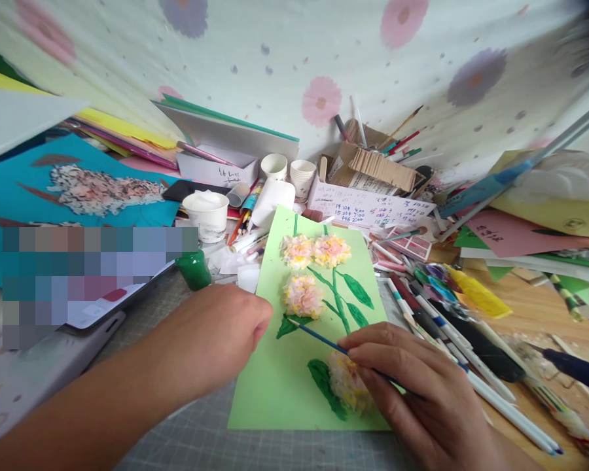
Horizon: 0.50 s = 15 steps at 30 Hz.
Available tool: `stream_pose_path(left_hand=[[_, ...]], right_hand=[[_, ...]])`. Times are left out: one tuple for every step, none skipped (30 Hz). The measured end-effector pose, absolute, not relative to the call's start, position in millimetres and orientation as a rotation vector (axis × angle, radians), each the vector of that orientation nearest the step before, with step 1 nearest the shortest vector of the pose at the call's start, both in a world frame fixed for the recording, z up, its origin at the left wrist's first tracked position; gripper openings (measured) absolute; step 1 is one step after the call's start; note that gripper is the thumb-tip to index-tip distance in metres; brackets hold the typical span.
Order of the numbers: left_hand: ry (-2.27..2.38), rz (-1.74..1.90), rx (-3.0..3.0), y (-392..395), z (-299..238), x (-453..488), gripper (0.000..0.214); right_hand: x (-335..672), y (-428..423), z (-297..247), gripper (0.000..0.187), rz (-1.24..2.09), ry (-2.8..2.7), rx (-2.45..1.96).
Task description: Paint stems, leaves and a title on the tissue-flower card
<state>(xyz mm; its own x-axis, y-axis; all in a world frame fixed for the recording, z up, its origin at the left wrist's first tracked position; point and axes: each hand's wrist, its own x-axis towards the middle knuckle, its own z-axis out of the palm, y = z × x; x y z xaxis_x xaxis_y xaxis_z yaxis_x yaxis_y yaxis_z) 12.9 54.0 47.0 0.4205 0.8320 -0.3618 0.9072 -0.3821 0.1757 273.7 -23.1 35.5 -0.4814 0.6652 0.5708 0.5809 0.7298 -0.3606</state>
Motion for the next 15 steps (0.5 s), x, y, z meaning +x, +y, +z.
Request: stream_pose_path(left_hand=[[1.494,-0.287,2.340,53,47,12,0.030],[1.493,-0.269,2.346,53,46,12,0.031],[1.492,-0.253,2.350,52,46,11,0.032],[1.489,-0.239,2.354,51,45,10,0.032],[1.487,-0.225,2.358,51,45,10,0.033],[1.487,-0.212,2.363,50,44,10,0.033],[1.489,-0.207,2.364,50,44,10,0.033],[1.490,-0.203,2.367,50,44,10,0.034],[1.489,-0.198,2.373,50,43,10,0.034],[1.488,-0.191,2.381,50,43,11,0.034],[1.485,-0.185,2.390,50,43,11,0.034],[1.478,-0.185,2.395,50,42,11,0.034],[1.473,-0.187,2.397,50,42,10,0.034],[1.471,-0.190,2.397,51,42,10,0.034],[1.470,-0.195,2.392,51,43,10,0.034]], right_hand=[[274,-24,36,0.024,0.167,-2.224,-0.936],[274,-24,37,0.024,0.182,-2.232,-0.937],[274,-25,38,0.025,0.195,-2.241,-0.940],[275,-26,40,0.026,0.206,-2.246,-0.943],[275,-27,41,0.027,0.215,-2.248,-0.948],[275,-28,42,0.027,0.218,-2.244,-0.948],[275,-29,42,0.027,0.227,-2.238,-0.950],[275,-29,42,0.027,0.243,-2.233,-0.947],[275,-29,41,0.027,0.265,-2.224,-0.949],[275,-29,40,0.026,0.289,-2.202,-0.949],[275,-29,38,0.026,0.316,-2.167,-0.962],[276,-29,35,0.024,0.332,-2.111,-0.980],[277,-29,33,0.021,0.343,-2.041,-1.010],[278,-29,31,0.018,0.345,-1.965,-1.046],[278,-28,28,0.015,0.345,-1.897,-1.086]])
